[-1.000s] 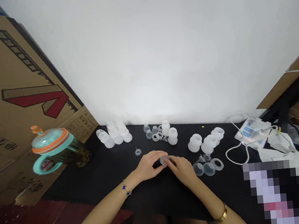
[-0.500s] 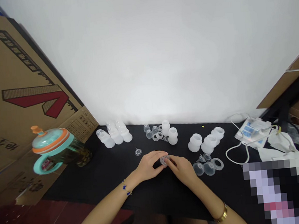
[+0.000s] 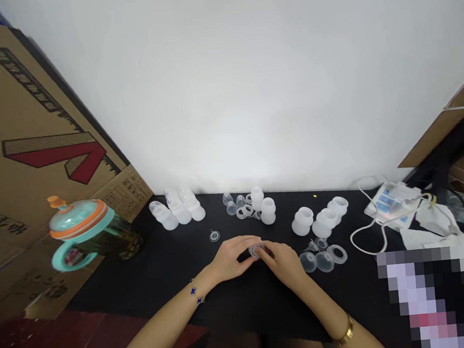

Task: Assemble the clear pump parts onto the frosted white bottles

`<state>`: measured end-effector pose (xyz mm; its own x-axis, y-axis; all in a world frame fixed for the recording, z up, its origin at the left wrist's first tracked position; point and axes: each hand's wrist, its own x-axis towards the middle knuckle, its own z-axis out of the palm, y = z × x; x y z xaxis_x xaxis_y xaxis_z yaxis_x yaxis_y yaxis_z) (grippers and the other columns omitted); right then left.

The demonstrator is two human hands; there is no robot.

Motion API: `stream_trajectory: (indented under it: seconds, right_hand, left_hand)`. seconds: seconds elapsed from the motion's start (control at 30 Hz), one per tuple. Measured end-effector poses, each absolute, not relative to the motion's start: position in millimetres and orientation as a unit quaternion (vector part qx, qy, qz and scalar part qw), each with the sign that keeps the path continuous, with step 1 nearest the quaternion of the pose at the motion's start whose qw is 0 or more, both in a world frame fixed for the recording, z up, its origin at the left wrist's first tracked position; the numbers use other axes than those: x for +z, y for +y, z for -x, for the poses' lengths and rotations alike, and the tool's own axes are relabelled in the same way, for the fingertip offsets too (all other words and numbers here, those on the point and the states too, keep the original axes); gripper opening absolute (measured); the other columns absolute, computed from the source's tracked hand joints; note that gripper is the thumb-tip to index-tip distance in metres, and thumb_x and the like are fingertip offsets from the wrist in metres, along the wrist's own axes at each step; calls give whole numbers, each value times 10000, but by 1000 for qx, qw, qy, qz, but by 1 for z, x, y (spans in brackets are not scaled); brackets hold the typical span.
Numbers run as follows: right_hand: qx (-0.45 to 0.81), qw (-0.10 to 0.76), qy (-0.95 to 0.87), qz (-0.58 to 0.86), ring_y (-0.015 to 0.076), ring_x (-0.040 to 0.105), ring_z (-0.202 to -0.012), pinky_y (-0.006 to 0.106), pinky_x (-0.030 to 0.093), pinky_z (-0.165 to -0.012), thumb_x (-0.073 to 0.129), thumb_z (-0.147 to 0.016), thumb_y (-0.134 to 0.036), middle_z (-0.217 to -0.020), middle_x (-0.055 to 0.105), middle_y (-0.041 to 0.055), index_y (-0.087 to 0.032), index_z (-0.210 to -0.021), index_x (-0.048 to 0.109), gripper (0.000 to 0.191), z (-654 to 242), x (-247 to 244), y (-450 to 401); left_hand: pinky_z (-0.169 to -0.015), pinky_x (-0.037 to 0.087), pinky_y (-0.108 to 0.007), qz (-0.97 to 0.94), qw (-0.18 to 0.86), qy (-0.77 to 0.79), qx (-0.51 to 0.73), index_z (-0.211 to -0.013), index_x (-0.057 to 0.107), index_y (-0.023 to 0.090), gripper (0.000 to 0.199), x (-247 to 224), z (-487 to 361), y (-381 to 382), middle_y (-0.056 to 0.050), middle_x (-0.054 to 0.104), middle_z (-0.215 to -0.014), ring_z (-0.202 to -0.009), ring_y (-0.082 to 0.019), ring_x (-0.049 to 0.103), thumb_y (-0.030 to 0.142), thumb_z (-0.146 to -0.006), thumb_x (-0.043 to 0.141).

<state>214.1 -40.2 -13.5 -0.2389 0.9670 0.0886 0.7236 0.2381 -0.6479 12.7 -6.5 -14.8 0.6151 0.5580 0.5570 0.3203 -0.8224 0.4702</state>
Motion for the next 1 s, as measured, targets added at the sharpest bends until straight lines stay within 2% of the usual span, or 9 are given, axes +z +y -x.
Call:
stream_trajectory:
  seconds: [0.27,0.53,0.73,0.87,1.0]
  right_hand:
    - [255,271,-746,552,186,596,-618,263,351,-571,438,-994,-450,-682,664,9,-218,-773,641,378,-214,-15,-40]
    - [232,309,-717,580,165,554,-581,254,351,-559,453,-983,-515,-635,610,-1,-206,-782,651,418,-216,-17,-40]
    - [248,315,-720,566,155,547,-582,244,338,-539,479,-982,-497,-643,605,-15,-211,-861,681,370,-216,-14,-42]
    - [262,318,-725,552,154,557,-585,245,348,-543,496,-978,-504,-654,614,-22,-220,-935,689,346,-214,-11,-43]
    - [268,319,-727,545,161,582,-583,245,374,-548,527,-967,-466,-652,630,-25,-229,-1002,677,282,-213,-10,-43]
  left_hand:
    - [-996,531,-326,-882,165,246,366,-1333,530,277,421,-14,-13,-7,-21,669,-1281,-1147,-174,643,223,-920,589]
    - [-1024,499,-382,-867,182,296,359,-1334,528,260,560,-3,-8,-5,-51,660,-1270,-1161,-227,618,380,-827,734]
    - [-912,530,-360,-850,205,322,362,-1268,579,260,403,-7,-11,-6,-38,708,-1090,-1005,-206,657,323,-881,671]
    - [-900,520,-347,-844,210,325,372,-1215,603,253,330,-11,-11,-5,-29,709,-1061,-989,-194,652,230,-888,638]
    - [-890,513,-340,-834,210,334,385,-1126,622,243,253,-12,-10,-3,-27,708,-1052,-974,-191,648,208,-877,647]
